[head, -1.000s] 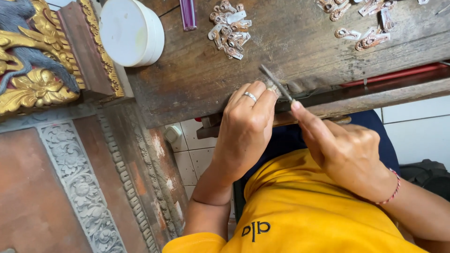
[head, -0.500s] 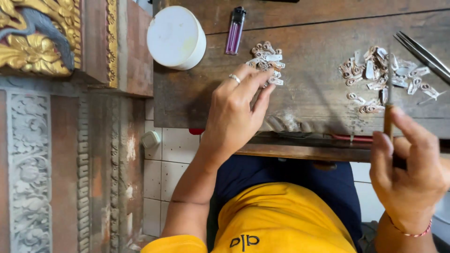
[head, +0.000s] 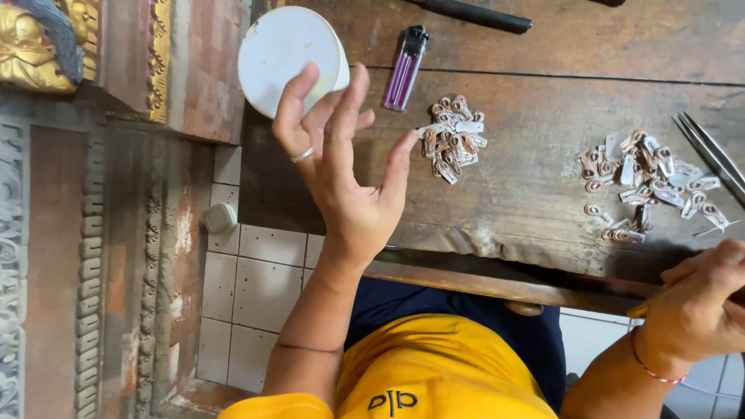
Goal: Using a needle file to clean and smooth the edges of small metal jewelry components on a workbench.
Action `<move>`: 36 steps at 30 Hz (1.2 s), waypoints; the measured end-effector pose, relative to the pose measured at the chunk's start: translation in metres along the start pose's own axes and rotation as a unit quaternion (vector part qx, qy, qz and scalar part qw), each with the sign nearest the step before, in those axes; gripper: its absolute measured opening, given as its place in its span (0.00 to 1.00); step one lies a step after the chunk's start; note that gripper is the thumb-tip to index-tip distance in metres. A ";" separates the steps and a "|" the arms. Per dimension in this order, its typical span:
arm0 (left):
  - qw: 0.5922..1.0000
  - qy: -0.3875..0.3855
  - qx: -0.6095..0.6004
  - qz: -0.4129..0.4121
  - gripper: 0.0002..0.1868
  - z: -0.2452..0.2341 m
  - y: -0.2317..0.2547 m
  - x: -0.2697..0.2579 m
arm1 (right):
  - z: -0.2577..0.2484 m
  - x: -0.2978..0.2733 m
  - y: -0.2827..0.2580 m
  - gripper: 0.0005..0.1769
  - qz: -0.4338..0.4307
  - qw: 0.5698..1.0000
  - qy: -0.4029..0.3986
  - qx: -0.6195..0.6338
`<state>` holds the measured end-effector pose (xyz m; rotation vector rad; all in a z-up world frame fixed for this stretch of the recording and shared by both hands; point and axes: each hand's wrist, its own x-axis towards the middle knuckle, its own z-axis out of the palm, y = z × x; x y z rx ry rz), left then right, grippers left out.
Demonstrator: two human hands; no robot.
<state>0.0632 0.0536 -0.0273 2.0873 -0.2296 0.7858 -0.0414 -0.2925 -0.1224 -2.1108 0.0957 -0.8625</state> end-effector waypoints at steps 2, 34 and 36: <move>0.999 -0.006 -0.032 0.005 0.31 -0.001 0.001 -0.001 | -0.002 0.000 0.006 0.36 -0.006 1.000 0.002 0.010; 0.997 -0.016 -0.013 0.068 0.04 0.000 0.020 0.009 | 0.012 0.052 -0.081 0.21 -0.033 0.999 0.015 -0.014; 0.996 0.013 -0.020 0.084 0.15 0.004 0.011 0.009 | 0.013 0.058 -0.087 0.19 -0.037 0.999 0.034 0.001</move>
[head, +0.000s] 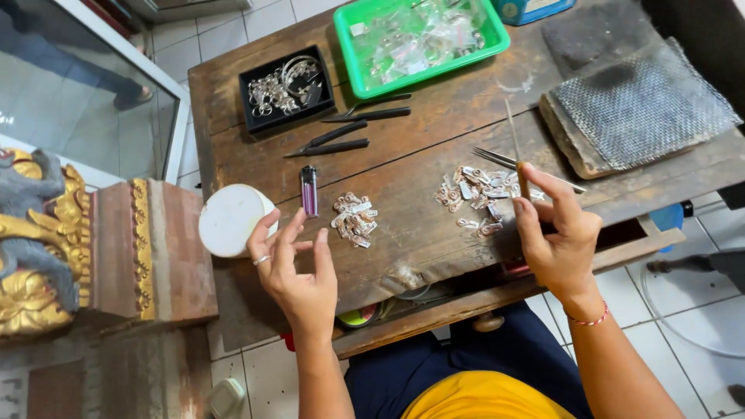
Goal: Using a needle file to clean and smooth the edges of small metal jewelry components on a workbench.
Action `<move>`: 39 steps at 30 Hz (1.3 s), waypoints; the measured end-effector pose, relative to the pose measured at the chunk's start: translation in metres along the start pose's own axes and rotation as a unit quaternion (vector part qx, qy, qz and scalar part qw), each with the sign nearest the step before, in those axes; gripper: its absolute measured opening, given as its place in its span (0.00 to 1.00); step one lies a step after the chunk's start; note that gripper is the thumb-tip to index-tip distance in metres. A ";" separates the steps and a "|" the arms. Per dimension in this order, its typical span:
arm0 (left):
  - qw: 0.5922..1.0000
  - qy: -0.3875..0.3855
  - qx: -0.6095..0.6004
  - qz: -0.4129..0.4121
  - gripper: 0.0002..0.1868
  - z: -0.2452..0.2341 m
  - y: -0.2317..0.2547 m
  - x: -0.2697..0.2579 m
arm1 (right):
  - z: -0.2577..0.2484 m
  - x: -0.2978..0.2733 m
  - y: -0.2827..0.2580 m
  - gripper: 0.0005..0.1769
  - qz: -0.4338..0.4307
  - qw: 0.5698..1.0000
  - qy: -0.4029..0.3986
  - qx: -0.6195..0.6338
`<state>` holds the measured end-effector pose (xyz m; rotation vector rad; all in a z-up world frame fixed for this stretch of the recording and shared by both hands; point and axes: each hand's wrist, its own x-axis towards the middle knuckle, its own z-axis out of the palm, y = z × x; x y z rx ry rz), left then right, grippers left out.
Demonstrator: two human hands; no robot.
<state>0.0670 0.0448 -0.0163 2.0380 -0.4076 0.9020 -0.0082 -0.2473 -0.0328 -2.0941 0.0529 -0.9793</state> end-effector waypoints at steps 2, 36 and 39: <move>0.999 -0.029 -0.014 0.006 0.08 -0.003 0.009 -0.001 | -0.003 -0.002 0.003 0.19 -0.004 1.000 -0.017 -0.007; 0.886 -0.347 0.046 0.302 0.14 0.137 0.023 0.042 | -0.014 0.020 -0.004 0.20 0.168 0.968 -0.069 0.175; 0.891 -0.318 0.007 0.323 0.11 0.149 0.008 0.034 | -0.011 0.018 0.002 0.25 0.177 0.967 -0.054 0.173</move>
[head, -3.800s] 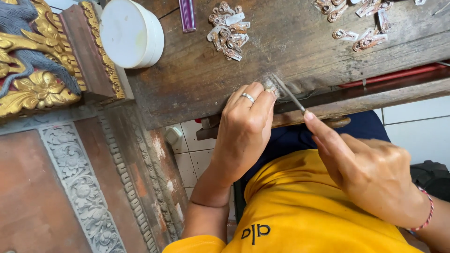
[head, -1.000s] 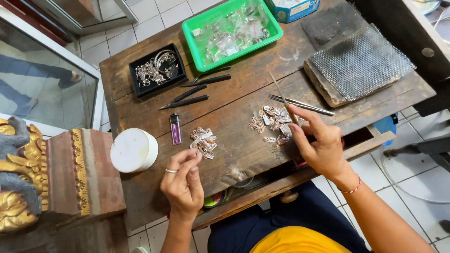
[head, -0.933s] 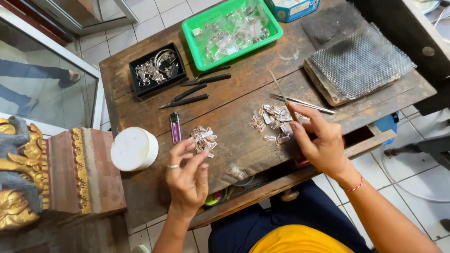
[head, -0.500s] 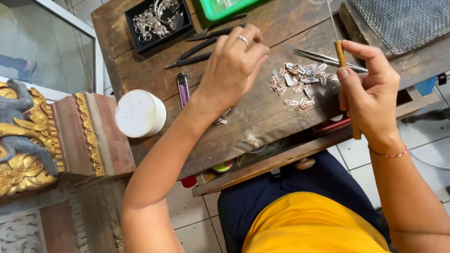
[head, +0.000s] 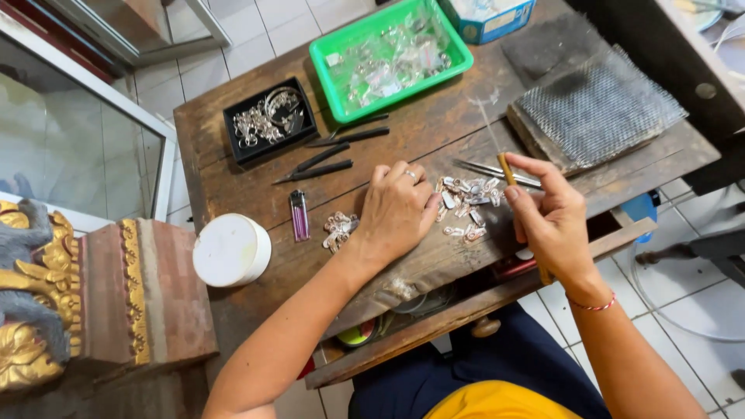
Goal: Using a needle file to clean and smooth the edges of small metal jewelry components on a workbench.
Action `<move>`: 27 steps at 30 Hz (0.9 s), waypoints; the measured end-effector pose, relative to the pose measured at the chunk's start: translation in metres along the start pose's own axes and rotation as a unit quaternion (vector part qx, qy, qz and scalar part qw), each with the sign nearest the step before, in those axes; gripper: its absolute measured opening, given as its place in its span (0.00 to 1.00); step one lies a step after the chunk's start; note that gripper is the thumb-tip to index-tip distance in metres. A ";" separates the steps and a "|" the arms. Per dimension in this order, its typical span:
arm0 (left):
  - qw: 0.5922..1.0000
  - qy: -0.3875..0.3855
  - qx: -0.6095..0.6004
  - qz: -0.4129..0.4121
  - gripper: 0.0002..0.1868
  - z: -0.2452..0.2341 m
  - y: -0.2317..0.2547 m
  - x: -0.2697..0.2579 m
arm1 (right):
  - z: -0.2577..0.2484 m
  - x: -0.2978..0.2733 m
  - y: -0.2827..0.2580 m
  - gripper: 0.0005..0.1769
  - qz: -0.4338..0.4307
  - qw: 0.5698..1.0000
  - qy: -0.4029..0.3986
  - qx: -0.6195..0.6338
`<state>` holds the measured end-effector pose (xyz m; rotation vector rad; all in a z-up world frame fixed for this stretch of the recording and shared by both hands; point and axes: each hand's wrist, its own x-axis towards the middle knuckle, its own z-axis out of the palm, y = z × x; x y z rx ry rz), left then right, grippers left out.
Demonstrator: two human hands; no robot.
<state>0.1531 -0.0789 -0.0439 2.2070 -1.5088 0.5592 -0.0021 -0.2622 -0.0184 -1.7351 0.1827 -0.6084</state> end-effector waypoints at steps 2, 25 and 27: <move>1.000 0.025 0.014 0.011 0.10 0.000 -0.004 0.004 | -0.002 0.002 0.004 0.25 -0.005 1.000 0.003 -0.001; 0.831 0.265 -0.361 -0.330 0.12 -0.072 0.169 -0.088 | 0.023 -0.093 -0.027 0.07 -0.012 0.982 -0.186 0.020; 0.836 0.252 -0.359 -0.330 0.12 -0.069 0.168 -0.090 | 0.020 -0.095 -0.025 0.07 -0.002 0.979 -0.198 0.046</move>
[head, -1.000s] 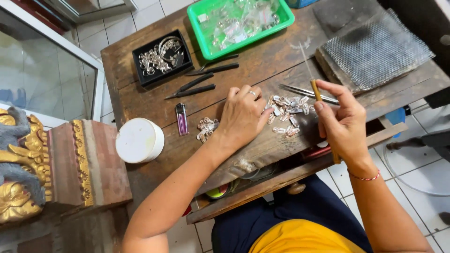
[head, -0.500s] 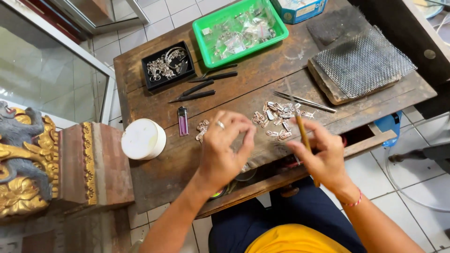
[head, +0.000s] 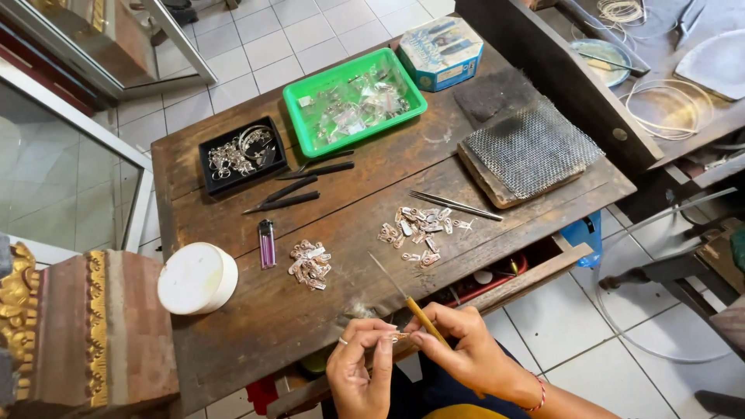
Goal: Using a needle file to clean and smooth the edges of small metal jewelry components on a workbench.
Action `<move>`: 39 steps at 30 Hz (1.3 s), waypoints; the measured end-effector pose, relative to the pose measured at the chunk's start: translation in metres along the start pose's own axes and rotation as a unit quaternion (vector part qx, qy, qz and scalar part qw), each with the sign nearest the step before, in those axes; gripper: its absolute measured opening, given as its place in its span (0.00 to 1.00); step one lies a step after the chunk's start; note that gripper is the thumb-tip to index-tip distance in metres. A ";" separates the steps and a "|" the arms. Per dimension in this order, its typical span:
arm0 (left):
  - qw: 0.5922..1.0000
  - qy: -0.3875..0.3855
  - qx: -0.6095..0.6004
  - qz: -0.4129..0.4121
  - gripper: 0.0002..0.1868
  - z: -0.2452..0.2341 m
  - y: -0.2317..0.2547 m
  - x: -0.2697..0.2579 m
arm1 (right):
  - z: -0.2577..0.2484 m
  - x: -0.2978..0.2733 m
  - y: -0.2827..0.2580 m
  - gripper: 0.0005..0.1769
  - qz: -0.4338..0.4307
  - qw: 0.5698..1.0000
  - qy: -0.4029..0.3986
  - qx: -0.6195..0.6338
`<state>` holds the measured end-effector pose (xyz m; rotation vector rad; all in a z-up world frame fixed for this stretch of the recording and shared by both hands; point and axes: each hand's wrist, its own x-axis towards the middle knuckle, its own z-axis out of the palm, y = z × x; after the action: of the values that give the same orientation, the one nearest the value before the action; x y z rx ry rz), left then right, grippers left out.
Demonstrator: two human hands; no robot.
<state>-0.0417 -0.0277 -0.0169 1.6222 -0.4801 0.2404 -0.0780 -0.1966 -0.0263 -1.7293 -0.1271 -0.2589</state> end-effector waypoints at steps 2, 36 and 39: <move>1.000 -0.002 0.011 0.005 0.11 0.003 0.004 0.004 | -0.004 -0.002 -0.003 0.08 0.007 1.000 -0.005 -0.006; 0.971 -0.126 0.150 0.138 0.02 -0.021 0.016 -0.002 | -0.006 -0.005 0.014 0.09 0.100 0.990 -0.094 -0.021; 0.967 -0.125 0.165 0.147 0.02 -0.023 0.019 0.000 | -0.004 -0.005 0.017 0.09 0.101 0.990 -0.094 -0.029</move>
<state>-0.0475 -0.0063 0.0027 1.9139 -0.9163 0.3535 -0.0799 -0.2033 -0.0430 -1.8072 -0.0823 0.0512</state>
